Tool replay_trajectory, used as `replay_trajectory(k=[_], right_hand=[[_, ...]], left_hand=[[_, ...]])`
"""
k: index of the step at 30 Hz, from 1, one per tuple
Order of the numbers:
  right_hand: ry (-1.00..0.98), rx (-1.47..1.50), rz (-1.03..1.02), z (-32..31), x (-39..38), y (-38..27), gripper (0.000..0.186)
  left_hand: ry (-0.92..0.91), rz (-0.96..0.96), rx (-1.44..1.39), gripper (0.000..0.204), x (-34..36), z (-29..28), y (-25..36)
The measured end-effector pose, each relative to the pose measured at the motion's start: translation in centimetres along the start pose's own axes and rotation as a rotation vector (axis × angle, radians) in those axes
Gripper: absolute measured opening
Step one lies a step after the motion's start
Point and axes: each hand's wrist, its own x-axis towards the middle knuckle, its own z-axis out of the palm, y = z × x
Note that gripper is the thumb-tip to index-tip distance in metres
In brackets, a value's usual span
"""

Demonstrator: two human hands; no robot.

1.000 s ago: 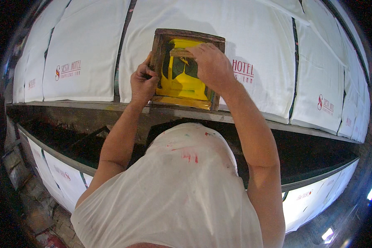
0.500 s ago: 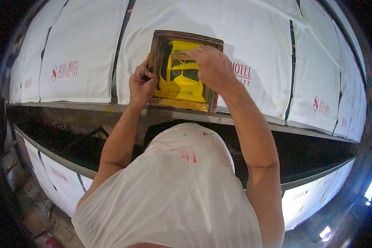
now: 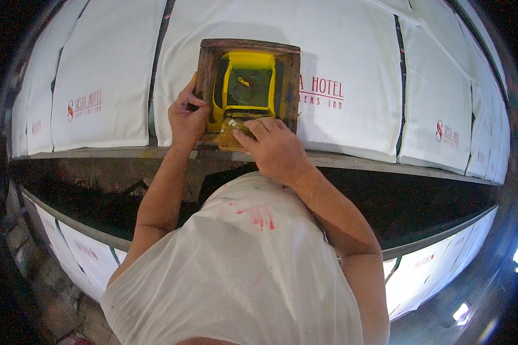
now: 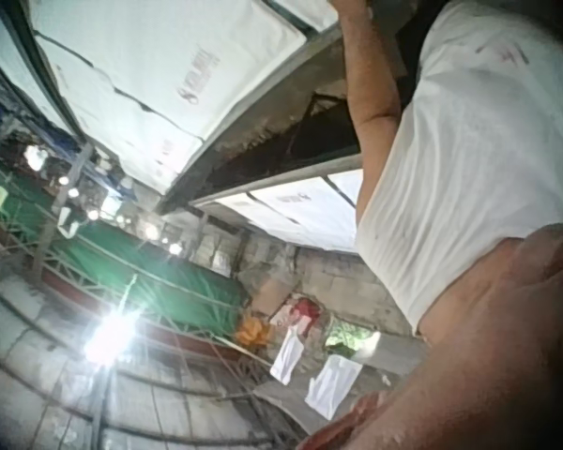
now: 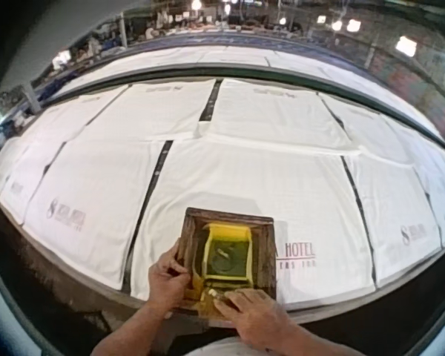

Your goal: The person repeatedly uses a wooden block with a yellow ink pad to stamp a logo onto white fabric laid on a table. The person aligns the block, presses it onto the fabric, lifts it, and repeats the process across multiple sections of the fabric.

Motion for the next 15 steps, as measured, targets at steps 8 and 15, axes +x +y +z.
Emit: replay_trajectory(k=[8, 15], right_hand=[[0.523, 0.161, 0.207, -1.7, -6.7, 1.9, 0.050], [0.889, 1.059, 0.886, -4.6, -14.3, 4.3, 0.054]], left_hand=[[0.022, -0.068, -0.343, 0.018, -0.3, 2.1, 4.1], [-0.126, 0.022, -0.323, 0.025, -4.6, 11.9, 7.0]])
